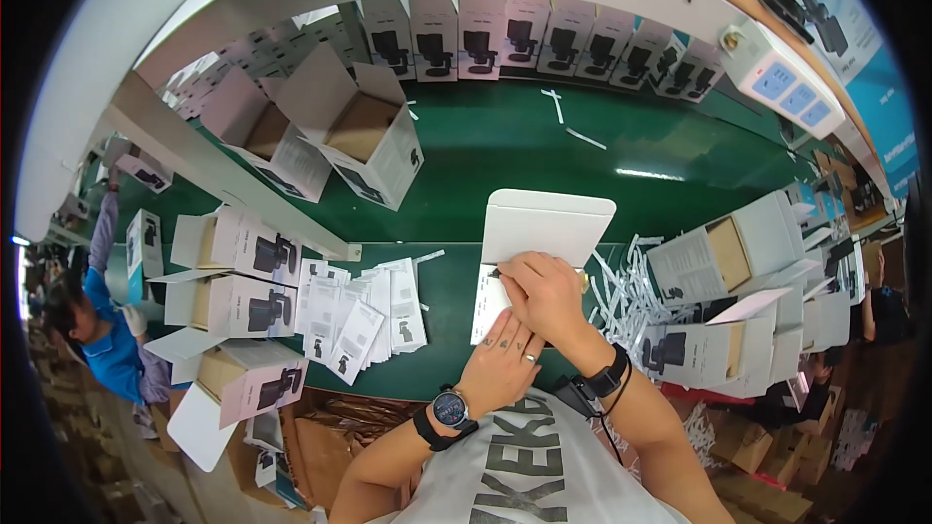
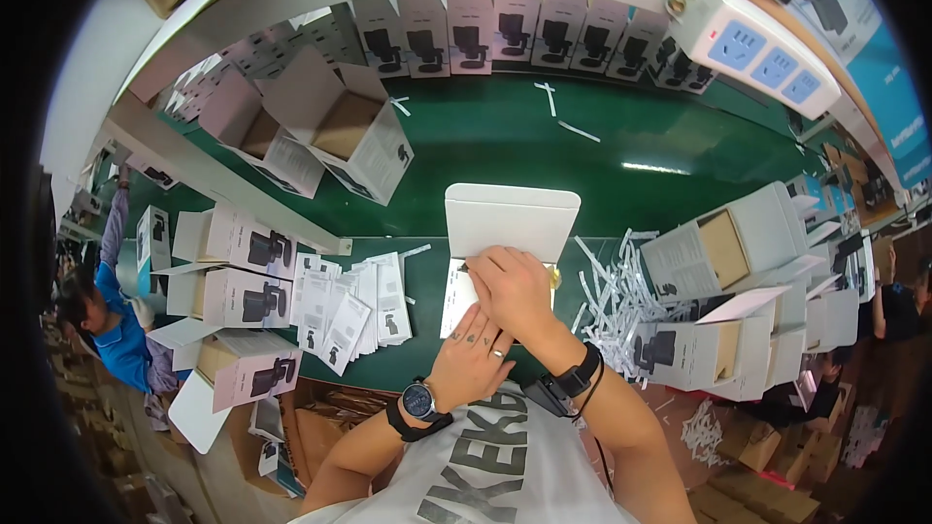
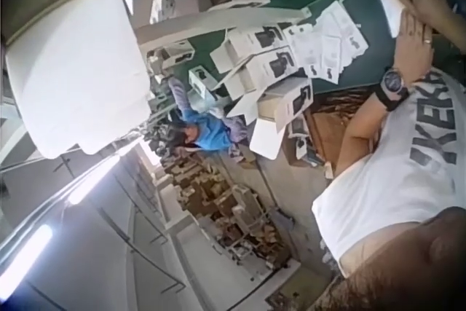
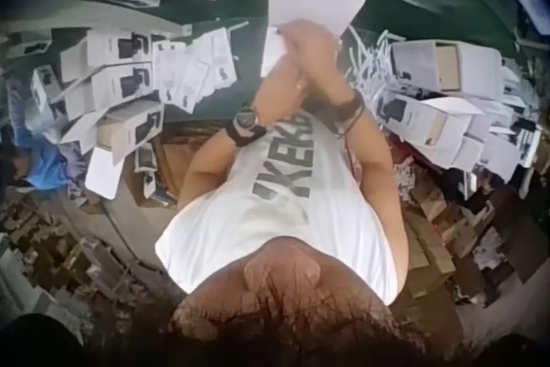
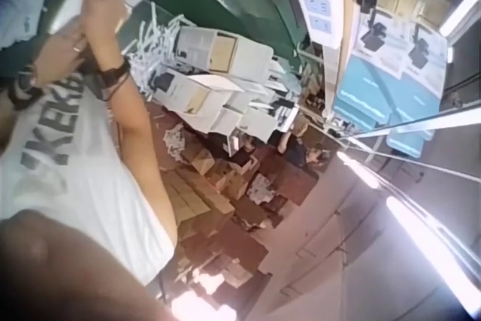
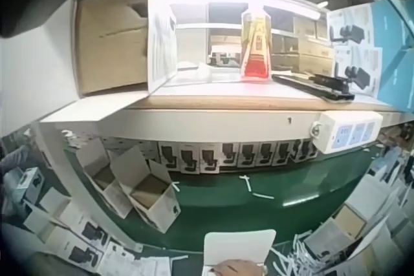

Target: The person places a manual into a white box, seals it with a yellow tool, and slides a blue sleeve over the box. This process is repeated multiple times with other boxes and manuals.

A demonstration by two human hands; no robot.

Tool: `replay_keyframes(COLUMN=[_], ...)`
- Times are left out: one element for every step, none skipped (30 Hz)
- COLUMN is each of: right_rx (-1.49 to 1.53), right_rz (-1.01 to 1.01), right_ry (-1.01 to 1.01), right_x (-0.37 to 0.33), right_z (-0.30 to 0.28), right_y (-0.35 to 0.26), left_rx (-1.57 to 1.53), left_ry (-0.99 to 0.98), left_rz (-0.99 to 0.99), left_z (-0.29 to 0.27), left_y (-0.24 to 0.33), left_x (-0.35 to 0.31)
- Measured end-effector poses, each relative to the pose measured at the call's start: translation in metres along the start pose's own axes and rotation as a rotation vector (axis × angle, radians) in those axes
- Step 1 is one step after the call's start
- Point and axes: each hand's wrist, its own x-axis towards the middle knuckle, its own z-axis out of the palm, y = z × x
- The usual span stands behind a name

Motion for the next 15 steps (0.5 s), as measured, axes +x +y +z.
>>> replay_keyframes(right_rx=[0.029, 0.031, 0.072, 0.113, 0.153, 0.154, 0.132, 0.111, 0.09, 0.091, 0.085, 0.078, 0.07, 0.072, 0.18], right_rz=[-0.033, -0.039, -0.048, -0.056, -0.063, -0.064, 0.0, 0.064, 0.129, 0.131, 0.123, 0.116, 0.11, 0.107, 0.14], right_ry=[0.01, 0.012, -0.024, -0.06, -0.095, -0.092, -0.079, -0.066, -0.056, -0.055, -0.105, -0.156, -0.206, -0.209, -0.209], right_x=[0.001, 0.002, 0.003, 0.007, 0.009, 0.01, 0.009, 0.008, 0.007, 0.006, 0.005, 0.004, 0.002, 0.003, 0.004], right_z=[0.001, 0.002, 0.003, 0.001, -0.001, -0.001, -0.001, -0.001, -0.001, 0.0, 0.004, 0.008, 0.007, -0.004, -0.025], right_y=[-0.001, -0.001, -0.003, -0.01, -0.014, -0.018, -0.021, -0.024, -0.026, -0.024, -0.018, -0.012, -0.008, -0.013, -0.019], left_rx=[0.005, -0.006, -0.018, -0.03, -0.026, -0.016, -0.006, 0.003, 0.004, 0.005, 0.006, 0.005, 0.002, 0.019, 0.039], left_ry=[0.005, -0.015, -0.036, -0.058, -0.058, -0.049, -0.04, -0.032, -0.034, -0.038, -0.043, -0.048, -0.051, -0.036, -0.019], left_rz=[-0.003, -0.013, -0.021, -0.028, -0.026, -0.032, -0.037, -0.043, -0.043, -0.04, -0.036, -0.031, -0.026, -0.025, -0.029], left_z=[0.0, 0.0, 0.0, 0.0, 0.003, 0.007, 0.011, 0.013, 0.013, 0.013, 0.012, 0.012, 0.012, 0.01, 0.007], left_y=[0.0, 0.0, 0.0, 0.001, 0.001, 0.001, 0.001, 0.001, 0.001, 0.001, 0.001, 0.001, 0.003, 0.002, 0.001], left_x=[-0.001, -0.002, -0.003, -0.005, -0.006, -0.008, -0.009, -0.009, -0.008, -0.005, -0.002, -0.001, -0.001, -0.003, -0.005])
